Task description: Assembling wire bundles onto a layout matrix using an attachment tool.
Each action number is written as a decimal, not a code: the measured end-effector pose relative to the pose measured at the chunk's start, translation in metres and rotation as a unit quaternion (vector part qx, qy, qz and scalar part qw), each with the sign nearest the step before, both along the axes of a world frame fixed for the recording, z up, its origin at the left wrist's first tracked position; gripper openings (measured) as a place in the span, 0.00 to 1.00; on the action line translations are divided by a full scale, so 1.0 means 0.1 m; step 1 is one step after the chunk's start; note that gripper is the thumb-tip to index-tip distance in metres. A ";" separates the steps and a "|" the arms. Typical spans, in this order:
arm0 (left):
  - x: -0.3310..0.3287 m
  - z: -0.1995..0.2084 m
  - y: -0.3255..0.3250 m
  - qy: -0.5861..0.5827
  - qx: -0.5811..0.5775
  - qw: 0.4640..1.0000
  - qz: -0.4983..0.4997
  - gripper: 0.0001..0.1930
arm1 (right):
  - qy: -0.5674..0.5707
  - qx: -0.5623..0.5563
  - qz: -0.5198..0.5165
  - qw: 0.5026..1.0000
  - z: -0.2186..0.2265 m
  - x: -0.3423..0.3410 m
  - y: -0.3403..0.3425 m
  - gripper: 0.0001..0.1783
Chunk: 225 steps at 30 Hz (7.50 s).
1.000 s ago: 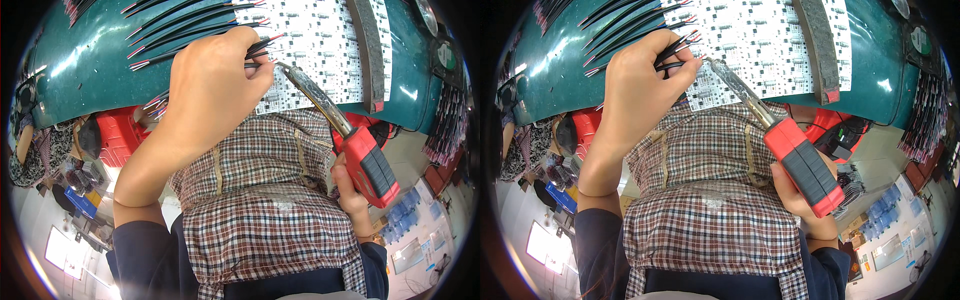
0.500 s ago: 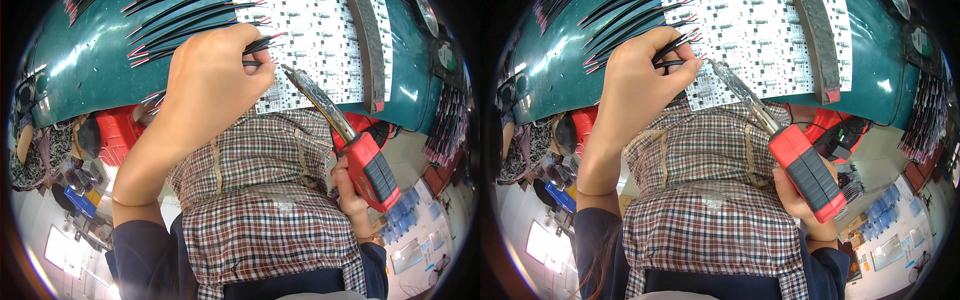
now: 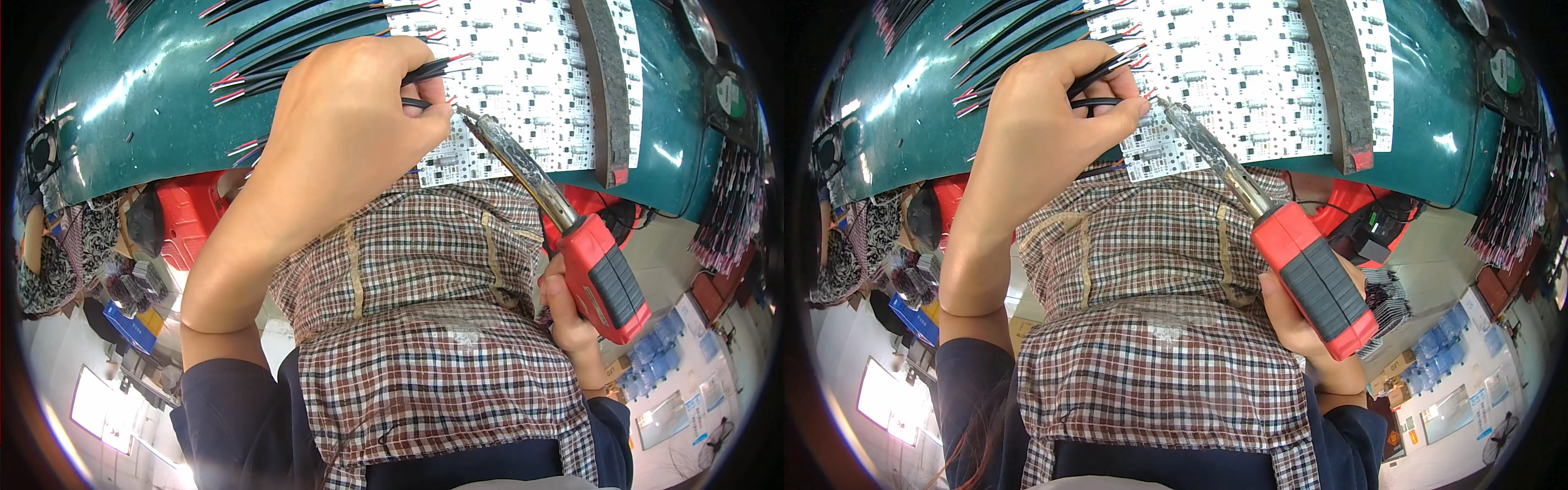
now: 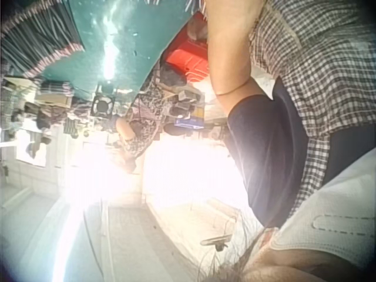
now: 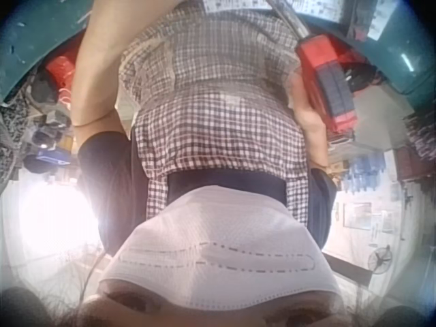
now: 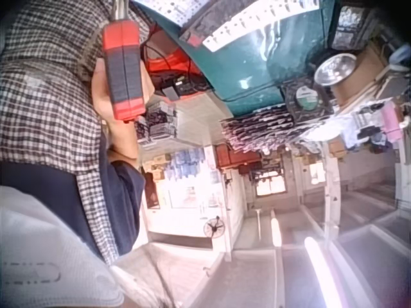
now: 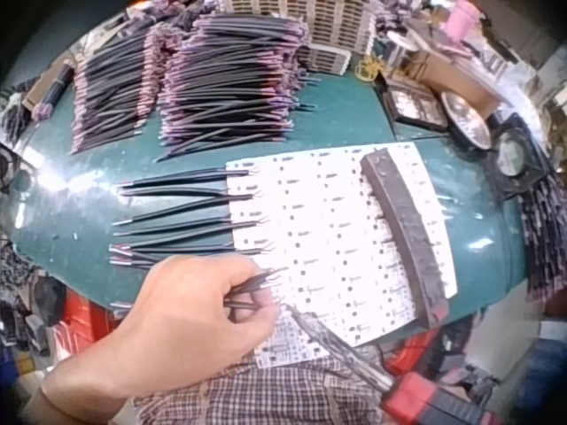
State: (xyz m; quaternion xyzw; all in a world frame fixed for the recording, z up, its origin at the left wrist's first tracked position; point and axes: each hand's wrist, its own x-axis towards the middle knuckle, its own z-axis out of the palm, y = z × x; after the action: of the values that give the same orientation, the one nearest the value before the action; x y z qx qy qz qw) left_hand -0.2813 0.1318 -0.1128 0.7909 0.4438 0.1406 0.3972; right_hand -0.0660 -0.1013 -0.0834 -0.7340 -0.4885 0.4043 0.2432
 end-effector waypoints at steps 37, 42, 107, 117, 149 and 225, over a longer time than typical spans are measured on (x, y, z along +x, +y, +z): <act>0.01 0.20 -0.14 -0.035 0.116 0.991 0.055 0.06 | 0.044 0.004 -0.024 0.999 0.04 0.00 -0.15 0.10; -0.04 0.05 -0.32 0.014 0.040 0.998 0.035 0.08 | -0.002 0.019 -0.027 0.999 0.04 -0.01 -0.17 0.15; -0.01 -0.05 -0.23 0.002 0.034 0.999 0.012 0.06 | 0.006 0.041 0.000 0.999 -0.09 0.01 -0.22 0.17; 0.01 -0.07 -0.22 0.004 0.074 0.997 -0.007 0.06 | 0.009 0.035 0.028 0.999 -0.09 -0.01 -0.18 0.16; 0.01 -0.01 -0.24 0.046 0.120 0.991 -0.028 0.08 | 0.008 0.070 -0.009 0.997 -0.08 -0.03 -0.09 0.12; -0.04 -0.10 -0.46 -0.015 0.011 0.999 0.043 0.08 | -0.001 0.048 0.039 0.998 -0.15 0.00 -0.27 0.15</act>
State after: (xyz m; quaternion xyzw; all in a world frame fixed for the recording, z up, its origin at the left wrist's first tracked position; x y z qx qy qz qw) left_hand -0.2857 0.0862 -0.1227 0.7733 0.4700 0.1742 0.3884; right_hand -0.0663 -0.1286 -0.0983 -0.7022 -0.5359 0.3891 0.2613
